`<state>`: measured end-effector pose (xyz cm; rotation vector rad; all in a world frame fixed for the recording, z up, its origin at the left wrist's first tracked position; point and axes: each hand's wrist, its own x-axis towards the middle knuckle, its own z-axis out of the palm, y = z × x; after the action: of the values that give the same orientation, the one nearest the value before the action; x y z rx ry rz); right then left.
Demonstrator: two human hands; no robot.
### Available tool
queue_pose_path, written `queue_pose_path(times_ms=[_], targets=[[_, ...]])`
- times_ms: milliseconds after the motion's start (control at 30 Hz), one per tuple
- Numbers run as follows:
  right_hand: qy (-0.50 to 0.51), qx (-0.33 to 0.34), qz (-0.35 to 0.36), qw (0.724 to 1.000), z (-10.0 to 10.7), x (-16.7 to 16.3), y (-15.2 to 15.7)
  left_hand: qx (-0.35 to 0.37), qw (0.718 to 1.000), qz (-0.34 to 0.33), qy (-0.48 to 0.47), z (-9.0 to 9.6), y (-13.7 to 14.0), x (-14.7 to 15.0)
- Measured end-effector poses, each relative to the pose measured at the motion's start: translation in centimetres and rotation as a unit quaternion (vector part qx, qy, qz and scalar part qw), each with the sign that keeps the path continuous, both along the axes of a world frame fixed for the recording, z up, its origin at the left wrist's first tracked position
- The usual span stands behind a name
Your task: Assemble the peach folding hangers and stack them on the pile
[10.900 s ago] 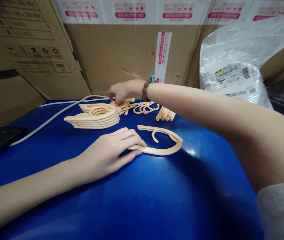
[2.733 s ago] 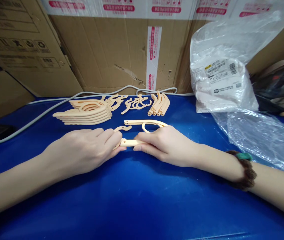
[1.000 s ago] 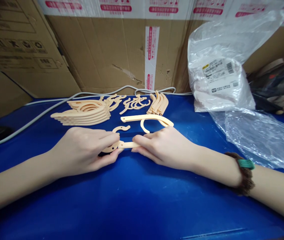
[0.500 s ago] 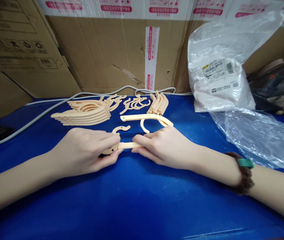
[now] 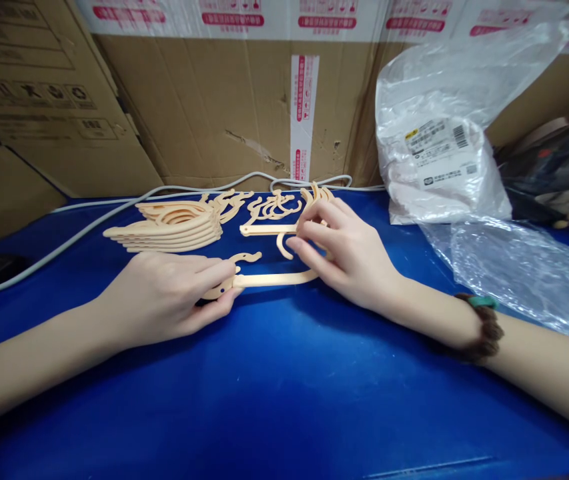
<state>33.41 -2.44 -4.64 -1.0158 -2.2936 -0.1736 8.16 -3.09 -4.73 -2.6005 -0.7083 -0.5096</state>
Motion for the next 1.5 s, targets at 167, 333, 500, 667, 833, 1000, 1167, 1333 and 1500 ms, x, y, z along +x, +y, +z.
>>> queue_pose_path(times_ms=[167,333,500,667,833,1000,1167,1333,1500], targets=[[0.051,-0.074,0.007,0.996,-0.6,0.4,1.0,-0.002,1.0,0.0,-0.003,-0.1,0.0,0.0],[-0.003,-0.099,0.068,0.993,-0.8,0.2,1.1,-0.003,1.0,-0.002,0.002,-0.1,0.0,0.0],[-0.048,-0.08,0.086,0.992,-0.9,0.0,0.8,-0.012,0.999,-0.049,0.009,-0.3,0.0,0.0],[-0.038,-0.094,0.067,0.993,-1.0,0.0,0.9,-0.052,0.991,-0.121,0.031,-0.3,-0.2,-0.1],[-0.045,-0.11,0.036,0.992,-1.1,0.0,1.3,-0.074,0.985,-0.146,0.057,0.1,-0.4,0.0],[-0.069,-0.108,-0.005,0.992,-1.1,0.2,1.5,-0.061,0.982,-0.153,0.089,0.5,-0.1,0.1],[-0.099,-0.085,-0.062,0.989,-1.1,0.9,2.0,-0.033,0.989,-0.13,0.061,0.1,0.0,-0.1],[-0.112,-0.107,-0.076,0.985,-1.2,1.2,2.2,-0.045,0.995,-0.081,0.029,-0.3,0.6,-0.2],[-0.116,-0.118,-0.079,0.983,-1.1,1.1,1.8,-0.042,0.998,-0.046,0.017,-0.4,1.3,-0.5]])
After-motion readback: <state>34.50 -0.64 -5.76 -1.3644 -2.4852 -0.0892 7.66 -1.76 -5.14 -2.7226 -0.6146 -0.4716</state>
